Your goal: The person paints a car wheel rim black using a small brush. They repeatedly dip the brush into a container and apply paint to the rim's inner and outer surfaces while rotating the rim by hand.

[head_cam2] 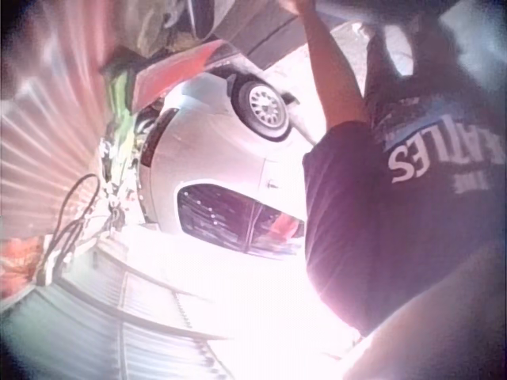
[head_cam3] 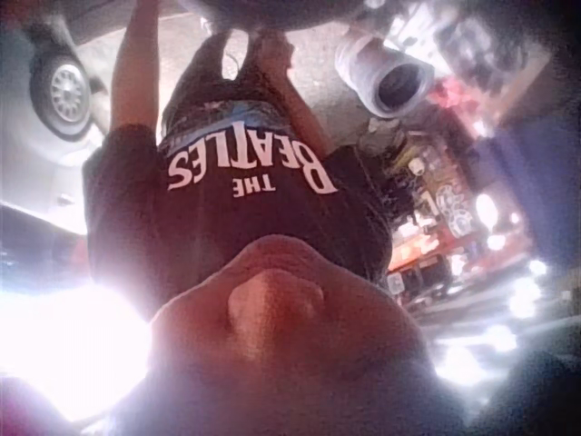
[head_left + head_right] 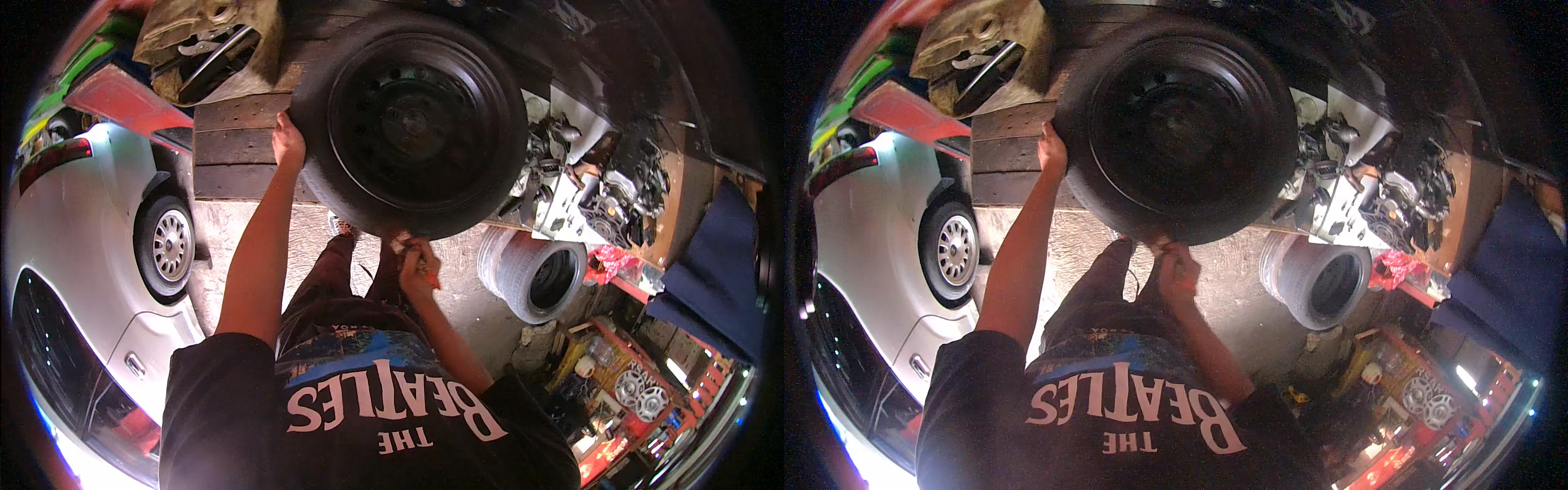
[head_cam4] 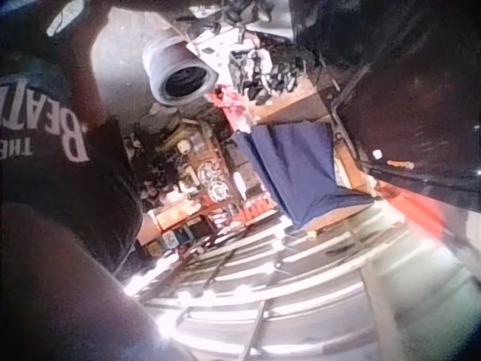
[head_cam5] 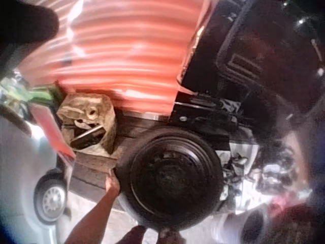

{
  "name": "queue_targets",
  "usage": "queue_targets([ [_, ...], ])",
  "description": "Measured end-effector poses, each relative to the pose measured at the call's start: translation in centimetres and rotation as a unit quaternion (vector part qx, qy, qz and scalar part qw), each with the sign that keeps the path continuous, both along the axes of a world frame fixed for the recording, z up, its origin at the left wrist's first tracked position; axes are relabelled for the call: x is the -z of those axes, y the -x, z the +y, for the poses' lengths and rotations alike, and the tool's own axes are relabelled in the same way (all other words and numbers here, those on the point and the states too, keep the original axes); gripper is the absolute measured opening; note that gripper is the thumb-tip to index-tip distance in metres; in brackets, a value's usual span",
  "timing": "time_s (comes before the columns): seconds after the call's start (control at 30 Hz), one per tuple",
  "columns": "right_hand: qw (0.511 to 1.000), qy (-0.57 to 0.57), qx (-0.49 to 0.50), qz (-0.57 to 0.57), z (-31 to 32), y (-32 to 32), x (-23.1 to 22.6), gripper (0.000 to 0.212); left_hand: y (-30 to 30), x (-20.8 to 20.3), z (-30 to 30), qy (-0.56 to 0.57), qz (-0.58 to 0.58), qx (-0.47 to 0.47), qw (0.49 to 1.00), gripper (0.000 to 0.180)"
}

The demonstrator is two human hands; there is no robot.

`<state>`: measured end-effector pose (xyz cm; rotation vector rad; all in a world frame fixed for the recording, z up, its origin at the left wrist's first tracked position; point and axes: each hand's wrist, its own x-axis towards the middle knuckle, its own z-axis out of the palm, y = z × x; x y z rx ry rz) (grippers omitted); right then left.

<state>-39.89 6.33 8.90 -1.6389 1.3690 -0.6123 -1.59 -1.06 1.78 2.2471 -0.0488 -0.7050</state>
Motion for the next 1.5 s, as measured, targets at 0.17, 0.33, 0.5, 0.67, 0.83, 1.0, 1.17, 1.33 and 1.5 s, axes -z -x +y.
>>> queue_targets([
  [0.17, 0.987, 0.159, 0.035, 0.006, -8.1, 7.4, -2.2, 0.019, -1.4, 1.7, 0.8, 0.023, -0.037, 0.017, 0.999, 0.08],
  [0.33, 0.978, 0.166, 0.107, 0.065, -4.1, 6.6, -1.4, 0.018, 0.5, -0.8, -0.4, 0.014, -0.02, 0.014, 1.0, 0.079],
  [0.5, 0.998, 0.021, 0.017, 0.049, 4.5, 3.2, 0.6, 0.024, 0.1, -0.1, 0.1, 0.014, -0.018, 0.002, 1.0, 0.079],
  [0.67, 0.981, 0.16, 0.058, 0.098, -2.2, 8.4, 0.4, 0.028, -0.7, 1.4, 0.3, 0.016, -0.046, 0.013, 0.999, 0.08],
  [0.83, 0.923, 0.35, 0.118, 0.105, -14.2, 12.9, -0.2, 0.026, 0.0, 1.7, -0.3, 0.009, -0.015, -0.002, 1.0, 0.079],
  [1.0, 0.923, 0.346, 0.132, 0.107, -12.6, 6.6, 1.3, 0.022, -0.7, 1.0, -0.2, -0.024, 0.007, 0.002, 1.0, 0.08],
  [1.17, 0.997, 0.057, -0.011, 0.049, -1.0, 1.5, -1.5, 0.02, 2.0, 0.9, -0.1, -0.028, -0.063, -0.011, 0.998, 0.071],
  [1.33, 0.993, -0.029, 0.018, -0.111, -9.8, 7.9, 0.5, 0.019, 4.8, -4.8, -0.9, -0.069, -0.104, 0.001, 0.992, 0.06],
  [1.5, 0.984, 0.154, 0.073, 0.056, -23.8, 10.6, -0.7, 0.022, 4.6, -4.4, -1.3, -0.08, -0.123, -0.005, 0.989, 0.059],
])
